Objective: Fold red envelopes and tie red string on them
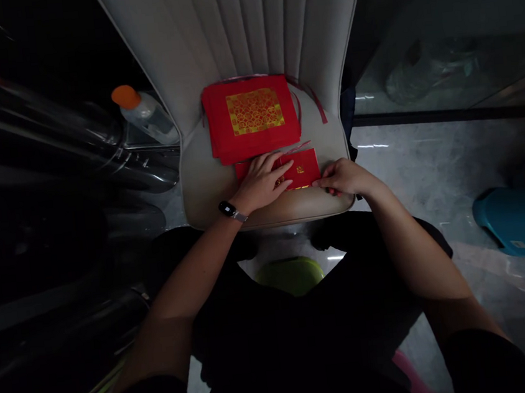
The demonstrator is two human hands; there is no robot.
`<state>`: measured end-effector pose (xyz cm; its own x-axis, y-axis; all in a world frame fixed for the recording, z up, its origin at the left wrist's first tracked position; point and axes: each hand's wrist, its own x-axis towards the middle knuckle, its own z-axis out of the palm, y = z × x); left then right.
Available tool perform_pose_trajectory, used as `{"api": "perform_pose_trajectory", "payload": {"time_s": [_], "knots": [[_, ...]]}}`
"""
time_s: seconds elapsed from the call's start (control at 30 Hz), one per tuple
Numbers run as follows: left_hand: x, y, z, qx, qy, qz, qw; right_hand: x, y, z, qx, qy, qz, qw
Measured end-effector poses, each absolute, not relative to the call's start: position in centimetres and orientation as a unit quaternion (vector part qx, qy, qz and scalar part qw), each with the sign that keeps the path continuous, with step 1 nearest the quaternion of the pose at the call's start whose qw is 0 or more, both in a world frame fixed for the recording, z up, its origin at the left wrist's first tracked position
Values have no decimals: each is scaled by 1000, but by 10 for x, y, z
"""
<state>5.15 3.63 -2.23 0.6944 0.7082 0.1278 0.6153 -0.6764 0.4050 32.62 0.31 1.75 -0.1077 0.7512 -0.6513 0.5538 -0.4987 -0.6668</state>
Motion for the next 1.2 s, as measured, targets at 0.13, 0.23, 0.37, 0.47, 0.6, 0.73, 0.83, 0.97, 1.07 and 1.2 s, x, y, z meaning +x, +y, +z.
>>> {"api": "perform_pose_trajectory", "payload": {"time_s": [0.13,0.23,0.37,0.47,0.6,0.73,0.83,0.97,1.07,1.2], "knots": [[50,34,-21,905,368,128,168,330,3,18,-659,-491,565,73],[50,33,-21,908,363,126,165,339,5,17,-653,-521,540,103],[50,32,-21,912,357,126,156,339,8,12,-680,-598,345,249],[50,31,-21,913,356,124,157,321,11,7,-689,-629,280,227],[49,31,-19,912,357,120,162,297,20,8,-712,-651,246,89],[47,32,-18,915,348,119,167,304,37,16,-727,-627,280,-2],[46,32,-17,918,342,120,162,318,44,20,-713,-628,308,-49],[47,29,-16,916,347,124,156,331,44,19,-700,-641,304,-80],[48,26,-15,915,349,127,159,336,43,17,-689,-649,308,-94],[48,22,-16,913,357,120,158,339,43,19,-679,-649,322,-120]]}}
